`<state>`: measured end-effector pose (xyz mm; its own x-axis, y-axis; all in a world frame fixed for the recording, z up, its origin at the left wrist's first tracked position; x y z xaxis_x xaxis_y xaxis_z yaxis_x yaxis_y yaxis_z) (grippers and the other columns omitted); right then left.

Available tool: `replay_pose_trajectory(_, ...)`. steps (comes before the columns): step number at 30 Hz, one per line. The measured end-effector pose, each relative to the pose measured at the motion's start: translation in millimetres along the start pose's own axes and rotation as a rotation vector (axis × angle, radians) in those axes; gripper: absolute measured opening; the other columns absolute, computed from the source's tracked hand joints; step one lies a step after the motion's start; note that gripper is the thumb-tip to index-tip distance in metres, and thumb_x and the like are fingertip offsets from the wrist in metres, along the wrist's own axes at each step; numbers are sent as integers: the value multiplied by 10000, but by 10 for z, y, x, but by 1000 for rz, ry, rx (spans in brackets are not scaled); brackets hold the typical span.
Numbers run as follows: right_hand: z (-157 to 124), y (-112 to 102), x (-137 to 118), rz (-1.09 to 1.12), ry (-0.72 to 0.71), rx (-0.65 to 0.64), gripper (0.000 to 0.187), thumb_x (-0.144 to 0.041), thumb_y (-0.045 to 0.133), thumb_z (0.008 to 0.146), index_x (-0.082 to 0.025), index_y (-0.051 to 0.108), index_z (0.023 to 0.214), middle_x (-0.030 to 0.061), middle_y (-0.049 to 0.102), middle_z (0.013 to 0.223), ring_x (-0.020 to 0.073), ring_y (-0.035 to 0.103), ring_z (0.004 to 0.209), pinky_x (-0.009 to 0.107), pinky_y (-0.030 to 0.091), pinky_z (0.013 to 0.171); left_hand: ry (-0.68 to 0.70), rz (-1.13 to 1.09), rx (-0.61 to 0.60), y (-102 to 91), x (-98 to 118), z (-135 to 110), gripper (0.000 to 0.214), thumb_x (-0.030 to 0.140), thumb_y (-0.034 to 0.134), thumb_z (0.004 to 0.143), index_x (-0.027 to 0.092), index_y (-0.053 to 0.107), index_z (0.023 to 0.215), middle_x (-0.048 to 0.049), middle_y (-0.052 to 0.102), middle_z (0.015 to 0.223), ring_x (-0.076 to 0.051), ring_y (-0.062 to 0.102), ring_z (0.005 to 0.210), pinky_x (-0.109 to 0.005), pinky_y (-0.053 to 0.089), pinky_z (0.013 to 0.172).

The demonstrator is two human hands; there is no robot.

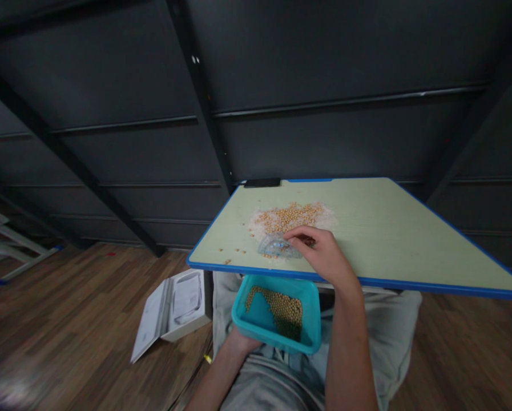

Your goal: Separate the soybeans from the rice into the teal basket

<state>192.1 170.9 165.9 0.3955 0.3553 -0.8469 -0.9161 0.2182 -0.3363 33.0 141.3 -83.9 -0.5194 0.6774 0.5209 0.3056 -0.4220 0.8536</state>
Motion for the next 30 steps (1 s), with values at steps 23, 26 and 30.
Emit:
replay_pose_trajectory(23,-9,20,3,9,12,-20,148,-311,703,912,-264,840,946,40,845,989,228,762,908,388,572,833,2,20,49,-39,-9,-26,434,475,461,993,306,817,1176,-57,863,1174,-286,695,1327,-533,458,1221)
replay_pose_trajectory(26,-7,9,-11,10,8,-13,144,-312,707,907,-261,839,930,44,844,979,232,761,903,390,571,828,13,26,52,-35,9,-33,421,480,485,980,309,821,1166,-55,871,1142,-287,697,1322,-527,462,1219)
replay_pose_trajectory(30,-8,7,-33,5,-2,-18,145,-303,700,911,-261,838,927,43,843,972,228,760,891,389,573,817,0,23,47,-8,12,-35,449,471,446,993,301,816,1183,-62,865,1163,-292,679,1351,-545,423,1250)
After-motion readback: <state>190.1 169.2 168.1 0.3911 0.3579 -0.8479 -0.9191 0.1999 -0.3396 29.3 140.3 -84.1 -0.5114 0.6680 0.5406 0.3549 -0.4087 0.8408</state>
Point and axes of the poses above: each hand's wrist, its own z-axis towards the middle knuckle, its own y-axis out of the palm, x = y × z, the point moved 10 cm from there along z, towards the middle knuckle
